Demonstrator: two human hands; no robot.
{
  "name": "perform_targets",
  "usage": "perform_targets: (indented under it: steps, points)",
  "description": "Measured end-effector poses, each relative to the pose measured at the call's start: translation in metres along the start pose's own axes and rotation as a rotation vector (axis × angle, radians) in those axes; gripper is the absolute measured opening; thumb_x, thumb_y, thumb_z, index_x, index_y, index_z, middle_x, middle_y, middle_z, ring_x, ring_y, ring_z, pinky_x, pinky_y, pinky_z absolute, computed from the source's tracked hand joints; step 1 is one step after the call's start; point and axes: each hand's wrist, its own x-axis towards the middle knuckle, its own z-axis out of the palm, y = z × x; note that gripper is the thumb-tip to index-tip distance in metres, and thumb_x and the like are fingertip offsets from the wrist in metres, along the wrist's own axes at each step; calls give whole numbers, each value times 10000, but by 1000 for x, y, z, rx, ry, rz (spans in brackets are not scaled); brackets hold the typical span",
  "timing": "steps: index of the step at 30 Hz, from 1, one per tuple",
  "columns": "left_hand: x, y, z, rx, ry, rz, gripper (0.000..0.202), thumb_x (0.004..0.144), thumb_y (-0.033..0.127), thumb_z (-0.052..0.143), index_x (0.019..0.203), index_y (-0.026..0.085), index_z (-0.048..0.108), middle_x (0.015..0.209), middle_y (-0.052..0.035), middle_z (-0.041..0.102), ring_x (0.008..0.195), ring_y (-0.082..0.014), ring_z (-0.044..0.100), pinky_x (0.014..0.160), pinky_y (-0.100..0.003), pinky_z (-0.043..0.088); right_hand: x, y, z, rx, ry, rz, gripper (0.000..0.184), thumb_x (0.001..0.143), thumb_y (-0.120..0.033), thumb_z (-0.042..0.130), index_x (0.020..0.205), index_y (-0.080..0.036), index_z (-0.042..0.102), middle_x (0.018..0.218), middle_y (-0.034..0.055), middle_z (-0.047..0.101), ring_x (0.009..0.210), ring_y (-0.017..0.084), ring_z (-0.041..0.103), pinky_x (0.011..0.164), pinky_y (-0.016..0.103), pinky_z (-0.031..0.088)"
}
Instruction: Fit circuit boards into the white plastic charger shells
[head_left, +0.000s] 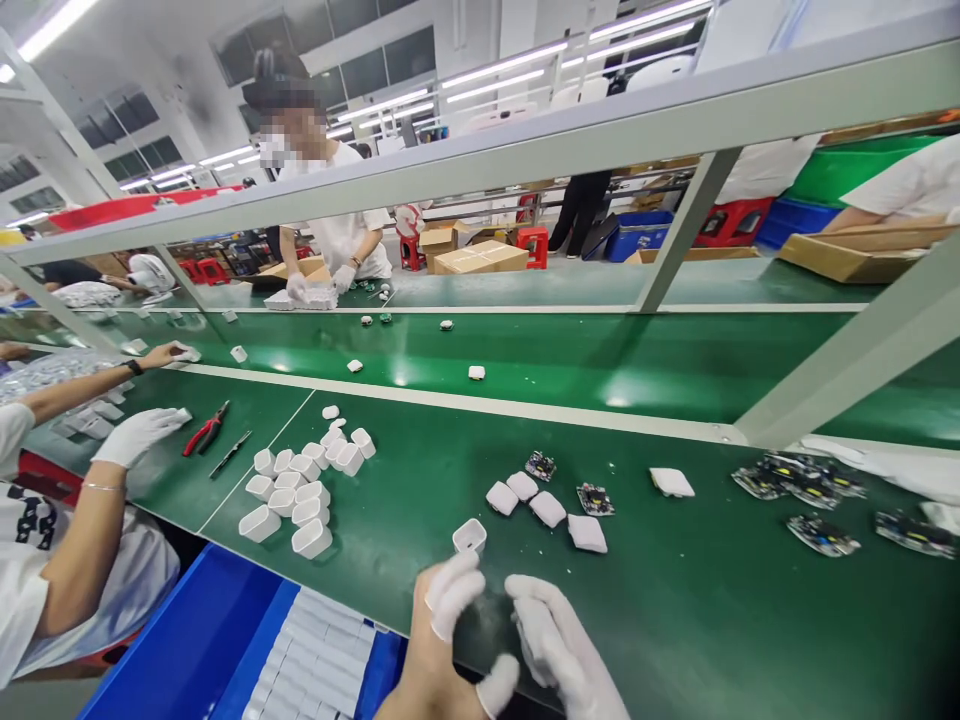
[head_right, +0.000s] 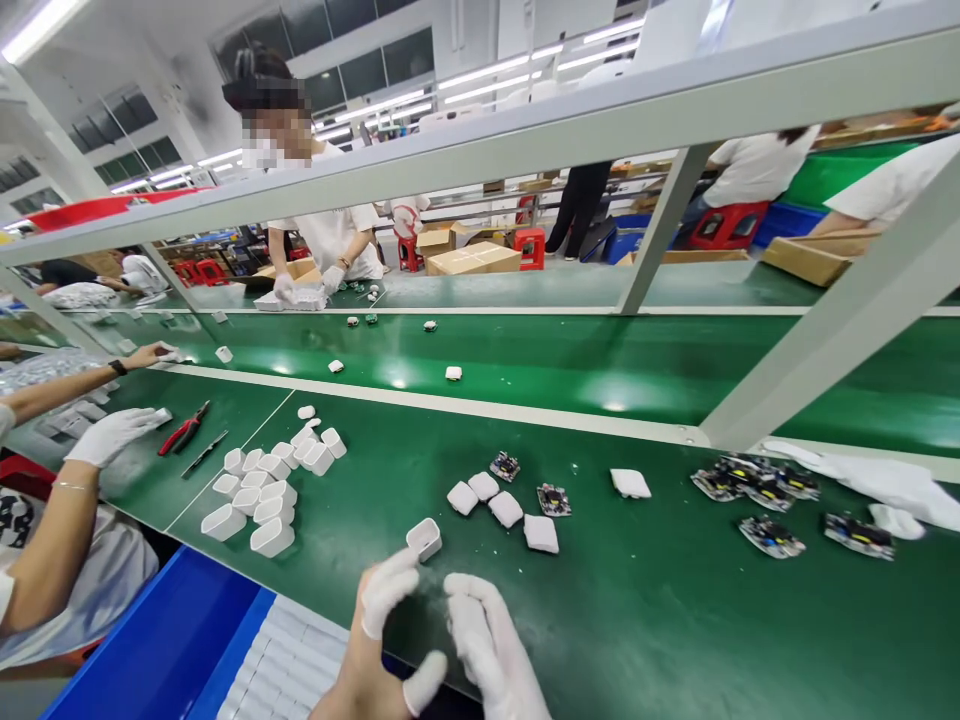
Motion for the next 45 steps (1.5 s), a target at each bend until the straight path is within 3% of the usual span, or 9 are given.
perform_targets:
  steps: [3,5,7,9,13,17,23,38,45]
  points:
    - [23,-20,-14,24,-153,-248,788,706,91,595,1432,223,319,1379,-153,461,1277,-310,451,1042,-529,401,14,7,-8,95,-33,112,616,750,-727,589,1019,-174,583,547,-63,370,403,82,278,392,218,259]
    - [38,-31,-18,8,-263,-328,792,710,65,579,1440,240,328,1308,-130,529,1226,-282,503,1044,-513,409,18,5,-13,73,-80,139,685,711,-722,628,1098,-160,567,590,-46,451,423,90,332,427,235,328]
    - [48,-37,-17,-26,-352,-329,774,691,44,571,1413,254,385,1245,-104,568,1142,-252,553,1022,-477,438,18,-2,-15,-40,-96,95,658,725,-653,666,1168,-178,565,829,42,608,591,155,519,576,302,470]
    - [52,-37,-11,-56,-387,-303,734,672,16,547,1357,265,456,1211,-81,578,1018,-210,588,955,-417,489,17,-11,-13,-120,-81,55,590,739,-572,700,1177,-199,568,1106,103,605,900,240,592,800,377,506]
    - [50,-26,1,-81,-389,-324,615,665,26,563,1241,236,527,1070,-53,610,798,-163,564,772,-329,526,18,-23,-5,-113,-76,55,518,726,-448,730,1133,-199,532,1009,94,628,1018,270,599,887,409,510]
    - [44,-14,7,-59,-411,-359,538,650,86,651,1166,209,563,994,-58,627,853,-211,558,774,-360,501,25,-29,-9,-353,-85,-20,394,758,-319,658,1124,-219,552,1014,73,637,942,235,626,886,392,520]
    - [43,-11,7,-113,-431,-371,478,652,78,659,1100,231,587,1039,-47,645,913,-231,543,805,-366,474,30,-31,-17,-735,-119,-271,410,744,-179,641,1147,-254,634,1208,64,595,1142,283,532,1025,479,418]
    - [39,-15,9,-117,-406,-341,484,659,67,671,1111,215,581,1049,-50,658,898,-225,537,791,-357,469,30,-25,-12,-757,-125,-300,411,766,-143,633,1160,-259,651,1163,53,636,1085,267,575,976,455,465]
    - [36,-17,8,-86,-356,-259,447,670,77,689,1082,208,576,1058,-58,661,904,-219,558,794,-352,486,30,-21,-12,-543,-151,-85,534,752,-264,673,1258,-194,519,1248,115,574,1134,280,556,1004,486,439]
